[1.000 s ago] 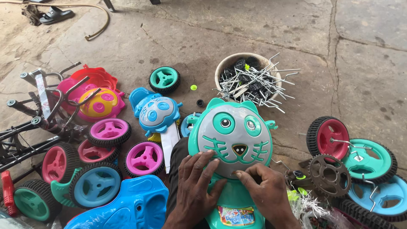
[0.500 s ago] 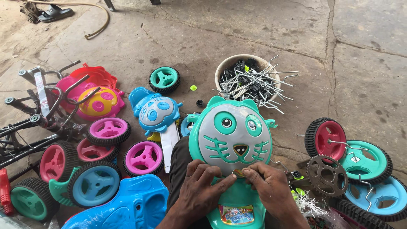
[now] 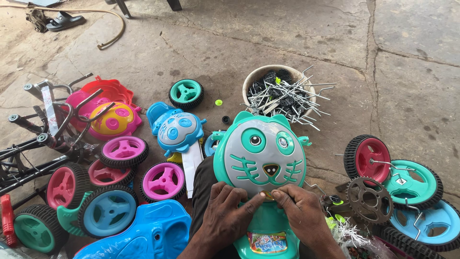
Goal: The person applies decorative stickers to a teal cat-shaped plastic toy part. They peel stickers from a sheet and press them onto the face and body of the toy, smoothing them down by hand.
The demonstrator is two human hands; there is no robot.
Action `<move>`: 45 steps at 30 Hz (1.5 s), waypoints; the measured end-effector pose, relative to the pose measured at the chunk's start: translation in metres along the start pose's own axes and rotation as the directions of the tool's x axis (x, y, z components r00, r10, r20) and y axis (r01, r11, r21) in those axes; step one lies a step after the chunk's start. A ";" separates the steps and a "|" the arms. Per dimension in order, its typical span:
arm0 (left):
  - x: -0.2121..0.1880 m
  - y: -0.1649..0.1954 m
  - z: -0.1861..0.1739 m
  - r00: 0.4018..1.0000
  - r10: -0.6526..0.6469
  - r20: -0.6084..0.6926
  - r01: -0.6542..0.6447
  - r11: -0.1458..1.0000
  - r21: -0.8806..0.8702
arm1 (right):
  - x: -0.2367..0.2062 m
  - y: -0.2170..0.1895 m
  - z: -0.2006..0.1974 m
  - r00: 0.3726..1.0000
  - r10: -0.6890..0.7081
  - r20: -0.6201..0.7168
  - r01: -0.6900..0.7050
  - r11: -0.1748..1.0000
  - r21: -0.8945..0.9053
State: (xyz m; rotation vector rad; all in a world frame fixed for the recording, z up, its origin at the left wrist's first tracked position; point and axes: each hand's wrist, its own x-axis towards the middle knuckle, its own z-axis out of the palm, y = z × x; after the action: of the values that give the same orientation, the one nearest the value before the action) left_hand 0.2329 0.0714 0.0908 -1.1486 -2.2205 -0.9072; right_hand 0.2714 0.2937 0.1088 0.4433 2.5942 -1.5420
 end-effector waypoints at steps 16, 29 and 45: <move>0.000 0.001 -0.001 0.998 -0.033 -0.058 0.035 0.999 0.039 | -0.005 -0.015 0.010 0.985 -0.092 -0.146 0.075 0.990 -0.121; -0.003 0.002 0.000 0.999 -0.036 -0.031 0.039 0.997 0.073 | -0.014 -0.018 0.020 0.928 -0.228 -0.294 0.166 0.961 -0.220; 0.003 0.007 0.001 0.985 -0.028 -0.173 0.037 0.998 0.053 | 0.006 0.020 -0.006 0.901 -0.064 -0.429 0.048 0.998 -0.048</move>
State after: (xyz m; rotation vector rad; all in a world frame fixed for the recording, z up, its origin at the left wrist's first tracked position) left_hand 0.2365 0.0771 0.0943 -0.9728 -2.1162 -0.9156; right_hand 0.2718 0.3095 0.0935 0.7954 2.9756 -1.5587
